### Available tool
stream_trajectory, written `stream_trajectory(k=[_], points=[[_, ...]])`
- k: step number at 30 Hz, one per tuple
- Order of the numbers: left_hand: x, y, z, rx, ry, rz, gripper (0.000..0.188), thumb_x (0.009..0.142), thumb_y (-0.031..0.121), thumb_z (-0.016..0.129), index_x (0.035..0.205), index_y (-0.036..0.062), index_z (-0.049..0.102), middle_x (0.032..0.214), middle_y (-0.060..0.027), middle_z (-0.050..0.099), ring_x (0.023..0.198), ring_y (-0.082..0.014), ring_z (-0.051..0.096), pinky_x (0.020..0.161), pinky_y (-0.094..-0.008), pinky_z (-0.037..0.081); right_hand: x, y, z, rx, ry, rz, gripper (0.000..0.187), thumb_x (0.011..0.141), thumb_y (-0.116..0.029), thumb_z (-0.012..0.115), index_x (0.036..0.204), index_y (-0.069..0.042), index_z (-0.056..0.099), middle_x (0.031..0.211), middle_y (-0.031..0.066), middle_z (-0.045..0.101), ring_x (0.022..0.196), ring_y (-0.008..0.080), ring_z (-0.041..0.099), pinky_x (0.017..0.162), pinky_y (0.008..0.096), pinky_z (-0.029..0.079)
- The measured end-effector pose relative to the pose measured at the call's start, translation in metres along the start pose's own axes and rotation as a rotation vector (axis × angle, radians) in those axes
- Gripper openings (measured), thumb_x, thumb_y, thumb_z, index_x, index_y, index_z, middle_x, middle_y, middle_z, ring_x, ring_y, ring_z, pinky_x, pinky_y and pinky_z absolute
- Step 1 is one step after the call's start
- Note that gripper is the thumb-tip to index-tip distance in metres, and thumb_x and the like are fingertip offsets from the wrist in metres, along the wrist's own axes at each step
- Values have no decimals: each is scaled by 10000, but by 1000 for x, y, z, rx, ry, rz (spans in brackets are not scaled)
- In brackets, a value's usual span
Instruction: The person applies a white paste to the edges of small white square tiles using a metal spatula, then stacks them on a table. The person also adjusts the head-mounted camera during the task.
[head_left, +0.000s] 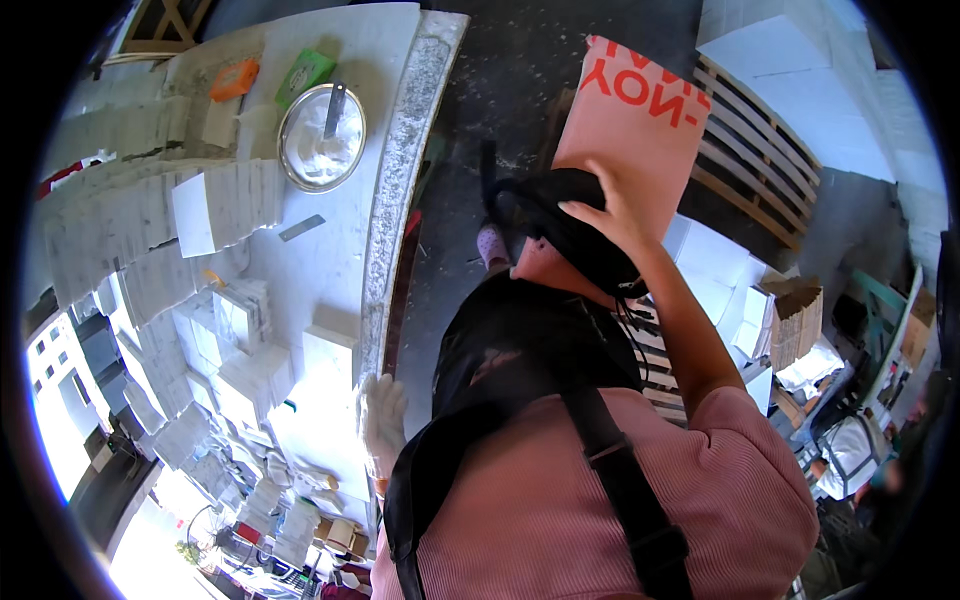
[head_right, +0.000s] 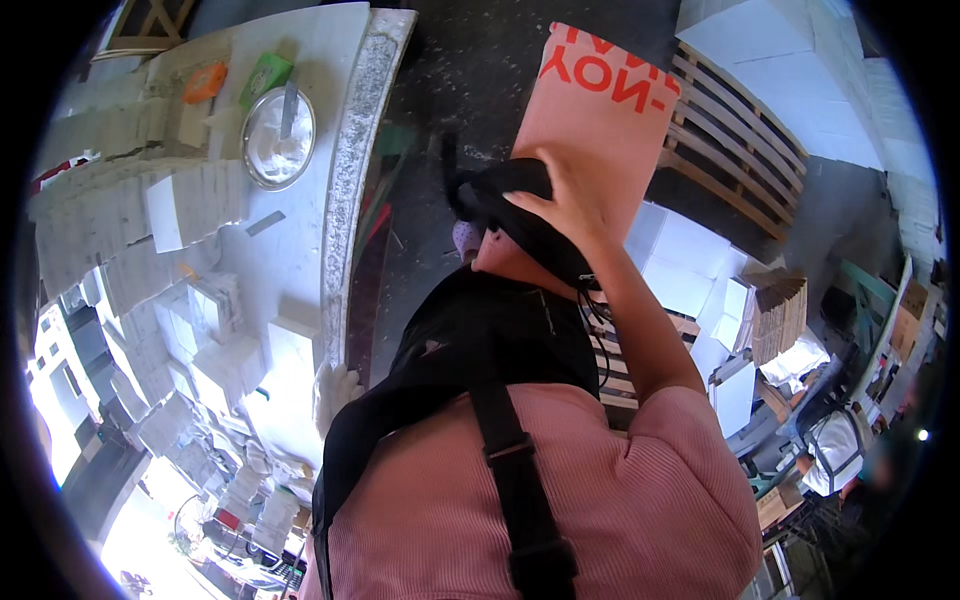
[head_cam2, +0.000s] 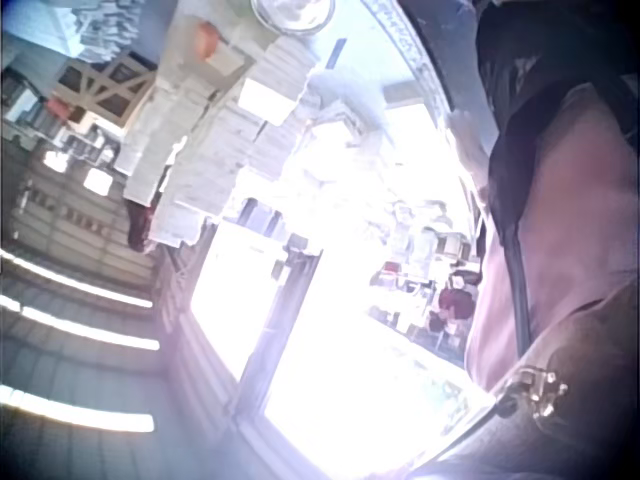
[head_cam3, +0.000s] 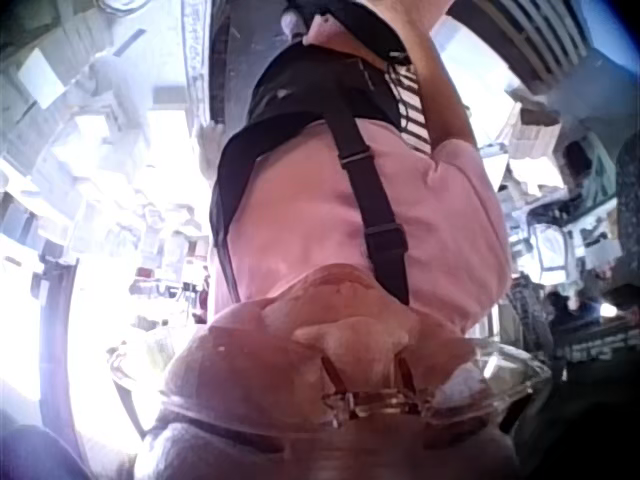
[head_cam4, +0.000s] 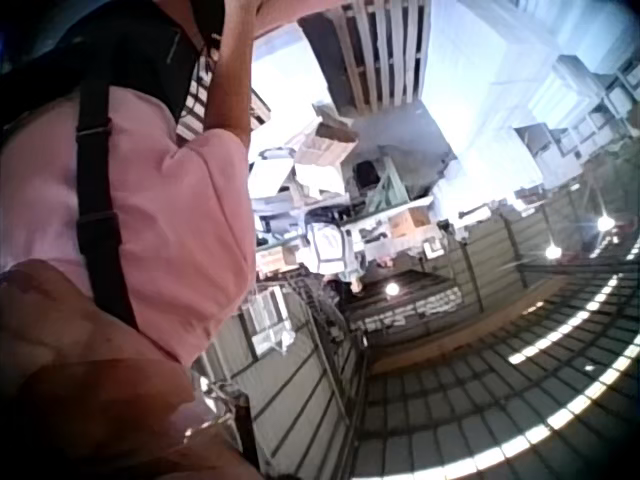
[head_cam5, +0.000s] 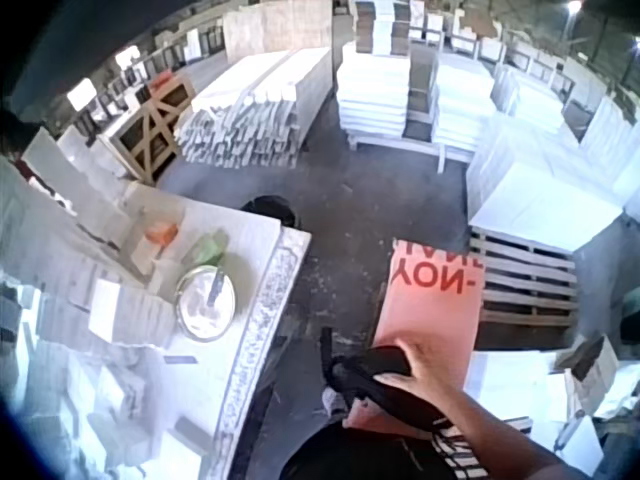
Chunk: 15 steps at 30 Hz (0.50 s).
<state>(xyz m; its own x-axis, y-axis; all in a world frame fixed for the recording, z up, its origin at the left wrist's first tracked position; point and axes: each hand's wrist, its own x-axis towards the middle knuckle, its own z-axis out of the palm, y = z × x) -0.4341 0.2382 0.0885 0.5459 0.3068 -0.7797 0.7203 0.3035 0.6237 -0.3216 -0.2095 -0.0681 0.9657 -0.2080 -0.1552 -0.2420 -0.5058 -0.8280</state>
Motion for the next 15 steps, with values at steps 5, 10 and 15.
stream_trajectory(k=[5, 10, 15], points=[[4, -9, 3, 17, -80, 47, 582, 1018, 389, 512, 1454, 12, 434, 1371, -184, 551, 1216, -295, 567, 1034, -414, 431, -38, 1, -14, -591, -254, 126, 1258, 595, -561, 869, 1588, -226, 173, 1562, 280, 259, 1422, 470, 285, 1105, 577, 302], [15, -26, -10, 17, -89, 51, 585, 1003, 398, 538, 1427, 1, 465, 1319, -179, 581, 1144, -277, 606, 985, -395, 466, -49, 15, 12, -672, -199, 106, 1236, 592, -313, 888, 1589, -301, 159, 1492, 226, 346, 1361, 473, 343, 1025, 640, 359], [-2, -28, 9, -22, -68, 82, 562, 1003, 375, 551, 1414, -1, 479, 1291, -178, 600, 1108, -275, 626, 958, -380, 482, -38, 44, 5, -564, -172, 11, 1114, 620, -140, 825, 1564, -312, 259, 1283, 142, 521, 1145, 368, 532, 899, 504, 483]])
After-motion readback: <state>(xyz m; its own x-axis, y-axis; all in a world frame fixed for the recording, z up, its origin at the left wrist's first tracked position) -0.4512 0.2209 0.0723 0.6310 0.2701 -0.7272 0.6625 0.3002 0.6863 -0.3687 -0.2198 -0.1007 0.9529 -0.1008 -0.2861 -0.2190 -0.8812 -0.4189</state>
